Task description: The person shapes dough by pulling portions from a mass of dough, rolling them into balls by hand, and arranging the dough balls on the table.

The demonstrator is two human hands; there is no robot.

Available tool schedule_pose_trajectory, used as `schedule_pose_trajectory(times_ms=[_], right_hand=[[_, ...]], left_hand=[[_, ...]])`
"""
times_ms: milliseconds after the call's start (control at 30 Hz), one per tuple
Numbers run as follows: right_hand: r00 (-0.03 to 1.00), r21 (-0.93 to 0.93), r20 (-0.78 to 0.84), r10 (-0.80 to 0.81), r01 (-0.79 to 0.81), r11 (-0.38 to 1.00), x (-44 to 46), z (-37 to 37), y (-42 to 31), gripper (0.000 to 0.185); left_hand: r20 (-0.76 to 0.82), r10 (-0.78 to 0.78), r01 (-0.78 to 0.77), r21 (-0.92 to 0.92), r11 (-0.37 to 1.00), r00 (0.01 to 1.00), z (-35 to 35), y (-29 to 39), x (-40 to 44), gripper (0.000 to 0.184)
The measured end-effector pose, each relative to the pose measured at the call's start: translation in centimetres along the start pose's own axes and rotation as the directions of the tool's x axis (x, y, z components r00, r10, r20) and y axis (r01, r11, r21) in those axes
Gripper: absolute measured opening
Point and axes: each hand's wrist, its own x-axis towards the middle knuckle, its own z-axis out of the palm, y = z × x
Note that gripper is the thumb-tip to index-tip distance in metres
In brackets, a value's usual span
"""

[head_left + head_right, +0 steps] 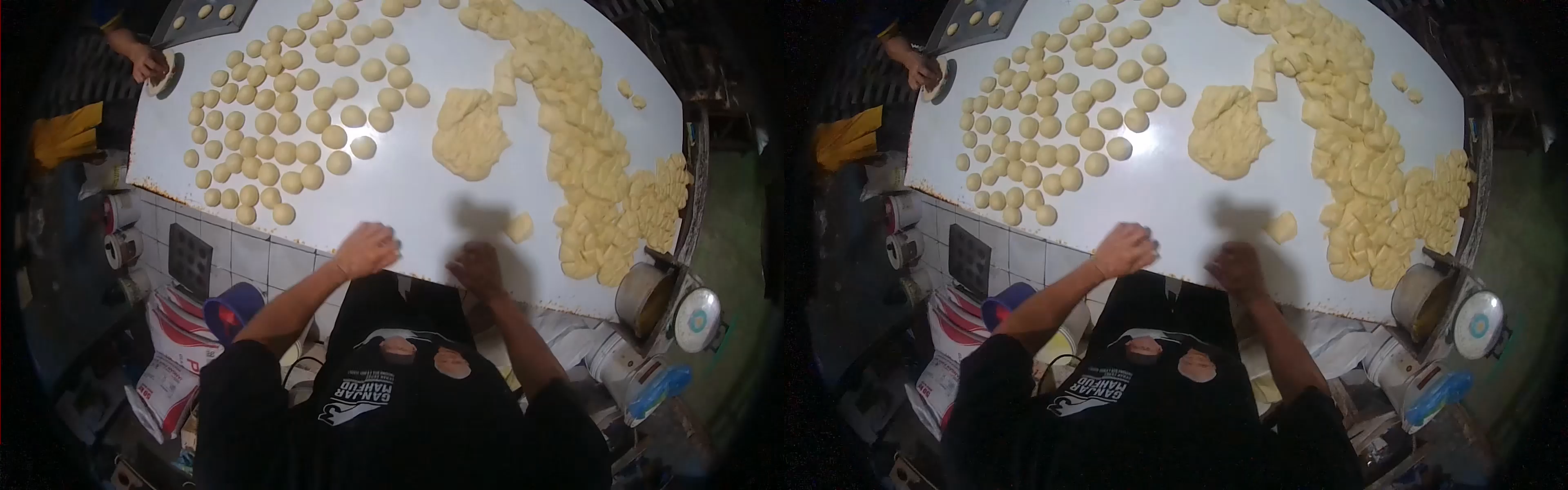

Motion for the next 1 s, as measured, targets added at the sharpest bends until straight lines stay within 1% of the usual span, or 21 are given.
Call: schedule_pose_trajectory(times_ms=[67,133,167,200,267,300,333,367,400,433,500,533,567,633,700,733,767,833,867,933,1000], right_hand=[[0.900,-0.275,0.323,0.293,-0.207,0.939,1.7,-0.7,1.3,0.039],[0.910,-0.269,-0.065,0.410,-0.412,0.871,4.5,4.9,2.3,0.043],[0.841,-0.200,-0.299,0.452,-0.518,0.832,7.5,5.9,0.4,0.043],[0.830,-0.208,-0.306,0.467,-0.537,0.817,5.1,5.6,-1.0,0.043],[0.969,-0.250,-0.060,0.239,-0.246,0.936,-0.1,4.9,-3.8,0.042],[0.969,-0.261,-0.073,0.237,-0.248,0.933,-0.2,3.6,-2.3,0.042],[0.977,-0.246,-0.022,0.210,-0.209,0.946,-1.3,1.9,-0.2,0.042],[0.980,-0.225,0.031,0.195,-0.183,0.957,-2.6,1.3,0.7,0.042],[0.862,-0.288,0.292,0.415,-0.334,0.898,-0.8,1.8,2.6,0.043],[0.905,-0.344,0.080,0.417,-0.367,0.864,2.1,2.1,2.6,0.039],[0.838,-0.127,-0.283,0.466,-0.514,0.848,6.0,4.9,0.2,0.037],[0.861,-0.074,-0.229,0.454,-0.481,0.874,5.3,4.6,-0.9,0.036],[0.882,-0.019,-0.175,0.438,-0.448,0.894,3.6,4.2,-2.7,0.035],[0.941,-0.012,-0.169,0.293,-0.300,0.954,1.1,1.4,-0.3,0.032],[0.879,-0.090,0.101,0.466,-0.458,0.884,0.2,0.2,3.9,0.029],[0.889,-0.031,-0.047,0.456,-0.457,0.889,3.5,-1.0,5.3,0.027],[0.872,0.028,-0.196,0.447,-0.451,0.892,8.4,-3.1,6.4,0.025],[0.929,0.075,-0.320,0.185,-0.169,0.983,16.1,-4.8,8.7,0.023],[0.931,0.088,-0.319,0.177,-0.157,0.984,16.9,-4.7,9.9,0.023],[0.955,-0.071,-0.020,0.296,-0.297,0.952,16.7,-5.1,11.3,0.020],[0.979,-0.389,-0.194,0.056,-0.129,0.912,11.3,-6.0,8.7,0.023]], left_hand=[[-0.037,-0.027,0.032,0.128,0.991,0.999,-0.7,-2.7,3.9,0.020],[-0.218,-0.200,0.217,0.055,0.975,0.955,2.9,0.1,9.3,0.020],[-0.016,-0.278,0.278,0.092,0.956,0.961,3.7,2.4,9.6,0.022],[-0.006,-0.168,0.168,0.002,0.986,0.986,3.9,3.7,7.2,0.022],[0.036,0.054,-0.047,-0.179,0.983,0.998,2.4,1.6,3.0,0.022],[0.076,0.152,-0.126,-0.272,0.954,0.985,1.0,-0.9,1.1,0.022],[0.218,0.065,-0.030,-0.158,0.987,0.974,-0.2,-3.8,0.8,0.021],[0.011,0.124,-0.124,0.038,0.992,0.992,-1.5,-4.3,3.2,0.015],[-0.083,0.061,-0.058,0.047,0.997,0.995,-1.5,-4.0,6.8,0.015],[-0.175,-0.002,0.011,0.049,0.999,0.984,0.0,-2.4,9.7,0.014],[-0.064,-0.245,0.245,-0.001,0.969,0.967,3.7,2.6,10.8,0.016],[0.008,-0.167,0.167,-0.071,0.983,0.986,5.0,3.9,8.1,0.017],[-0.111,-0.025,0.015,-0.089,0.996,0.993,4.3,4.6,5.5,0.018],[-0.003,0.070,-0.069,-0.256,0.964,0.998,1.4,0.8,2.6,0.019],[-0.014,0.071,-0.070,0.064,0.995,0.997,-0.6,-3.0,4.1,0.019],[-0.087,-0.033,0.048,0.172,0.984,0.996,-0.6,-2.9,6.6,0.021],[-0.211,-0.163,0.189,0.112,0.976,0.964,0.4,-2.1,9.3,0.023],[-0.215,-0.354,0.360,-0.014,0.933,0.910,2.8,2.2,9.5,0.027],[-0.199,-0.259,0.262,-0.011,0.965,0.945,3.0,4.1,7.7,0.029],[-0.173,-0.210,0.207,-0.035,0.978,0.962,2.5,3.6,3.5,0.028],[-0.147,-0.153,0.133,-0.140,0.981,0.977,0.6,0.3,2.3,0.024]])
